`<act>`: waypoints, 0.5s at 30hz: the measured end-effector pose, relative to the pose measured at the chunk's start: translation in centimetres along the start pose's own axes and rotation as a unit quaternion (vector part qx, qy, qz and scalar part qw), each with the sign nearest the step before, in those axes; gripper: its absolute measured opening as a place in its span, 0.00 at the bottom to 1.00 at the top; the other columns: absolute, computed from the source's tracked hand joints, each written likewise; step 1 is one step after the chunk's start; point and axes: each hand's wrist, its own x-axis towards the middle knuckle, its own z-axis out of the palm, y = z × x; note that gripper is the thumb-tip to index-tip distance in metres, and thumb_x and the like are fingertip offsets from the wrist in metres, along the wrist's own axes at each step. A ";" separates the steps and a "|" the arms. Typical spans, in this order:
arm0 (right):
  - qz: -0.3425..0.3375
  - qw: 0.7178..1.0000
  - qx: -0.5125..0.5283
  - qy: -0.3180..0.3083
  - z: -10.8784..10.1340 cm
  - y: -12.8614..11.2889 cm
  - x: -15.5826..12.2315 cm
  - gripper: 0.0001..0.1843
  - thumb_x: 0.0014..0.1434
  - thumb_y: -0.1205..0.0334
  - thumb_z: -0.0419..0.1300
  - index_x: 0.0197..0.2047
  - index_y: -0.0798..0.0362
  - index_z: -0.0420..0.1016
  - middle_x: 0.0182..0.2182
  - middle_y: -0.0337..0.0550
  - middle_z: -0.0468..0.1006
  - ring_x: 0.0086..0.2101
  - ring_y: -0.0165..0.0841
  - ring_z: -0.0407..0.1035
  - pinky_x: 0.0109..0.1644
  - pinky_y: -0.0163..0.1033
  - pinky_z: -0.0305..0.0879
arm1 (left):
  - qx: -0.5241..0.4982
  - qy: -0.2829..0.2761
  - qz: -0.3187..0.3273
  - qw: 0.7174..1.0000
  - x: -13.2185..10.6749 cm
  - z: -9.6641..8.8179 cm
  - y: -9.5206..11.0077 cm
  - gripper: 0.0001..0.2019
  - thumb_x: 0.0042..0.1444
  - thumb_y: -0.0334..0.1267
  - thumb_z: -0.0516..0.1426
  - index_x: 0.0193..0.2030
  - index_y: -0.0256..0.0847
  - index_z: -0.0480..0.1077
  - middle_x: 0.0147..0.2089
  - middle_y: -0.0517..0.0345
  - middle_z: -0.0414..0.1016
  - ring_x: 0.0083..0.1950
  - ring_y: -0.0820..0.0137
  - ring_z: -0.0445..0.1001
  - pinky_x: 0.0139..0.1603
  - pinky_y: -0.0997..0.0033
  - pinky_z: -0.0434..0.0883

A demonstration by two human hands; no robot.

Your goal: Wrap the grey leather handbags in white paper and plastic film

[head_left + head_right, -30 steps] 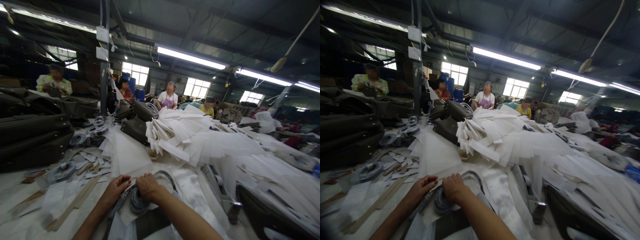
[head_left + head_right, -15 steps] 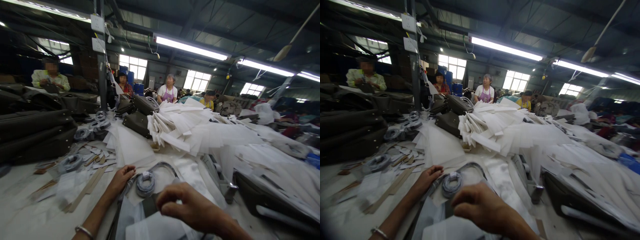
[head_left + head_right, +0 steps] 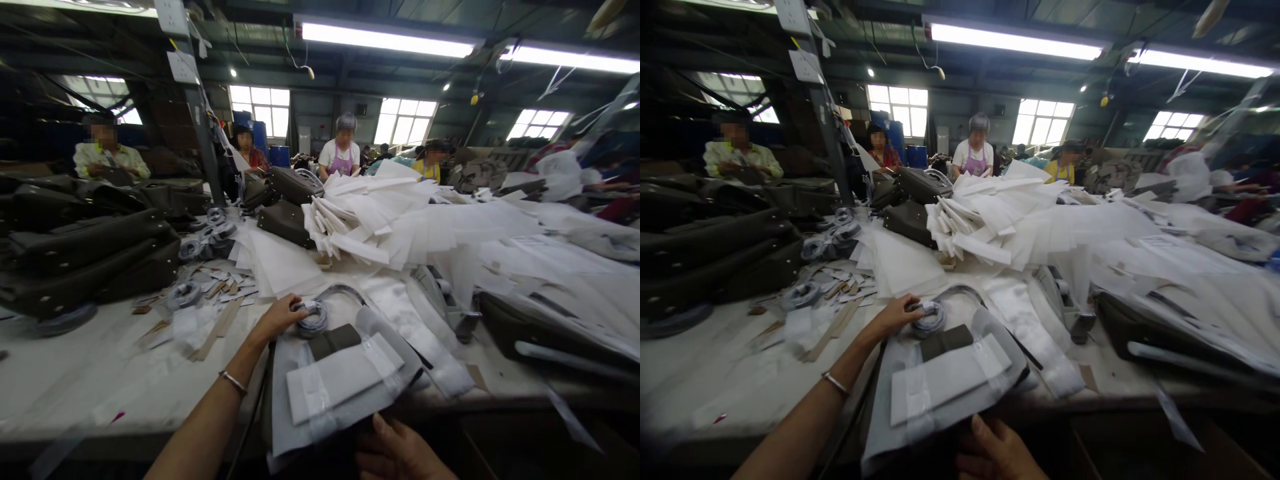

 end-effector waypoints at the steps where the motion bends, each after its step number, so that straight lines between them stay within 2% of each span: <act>1: 0.005 1.000 0.020 0.003 0.3 -0.1 0.1 0.48 0.29 0.31 0.74 0.49 0.51 0.72 0.47 0.56 0.78 0.47 0.48 0.76 0.54 0.49 0.68 | 0.029 0.002 -0.002 1.000 -0.1 0.2 0.4 0.22 0.48 0.42 0.63 0.49 0.34 0.72 0.50 0.45 0.77 0.51 0.57 0.74 0.52 0.65 0.67; 6: 0.036 0.992 0.116 -0.030 1.1 -0.6 -0.4 0.53 0.23 0.33 0.76 0.50 0.53 0.73 0.50 0.56 0.77 0.55 0.49 0.70 0.60 0.47 0.64 | 0.151 0.018 -0.035 0.988 -0.6 1.2 2.1 0.19 0.53 0.41 0.61 0.51 0.39 0.71 0.53 0.47 0.76 0.53 0.57 0.73 0.51 0.65 0.65; 9: 0.035 0.986 0.159 -0.039 1.7 -0.6 -0.5 0.54 0.21 0.30 0.75 0.49 0.53 0.74 0.47 0.54 0.79 0.56 0.51 0.68 0.59 0.50 0.65 | 0.196 0.019 -0.054 0.979 -0.6 1.3 2.8 0.17 0.55 0.42 0.60 0.51 0.40 0.71 0.52 0.49 0.76 0.52 0.60 0.74 0.49 0.68 0.65; 15: -0.011 0.972 0.231 0.033 4.3 0.3 1.4 0.34 0.33 0.37 0.76 0.39 0.49 0.76 0.38 0.48 0.82 0.47 0.48 0.75 0.46 0.47 0.73 | 0.234 0.016 -0.058 0.970 -1.1 1.2 4.6 0.11 0.58 0.43 0.59 0.44 0.41 0.74 0.44 0.55 0.79 0.45 0.64 0.76 0.41 0.73 0.65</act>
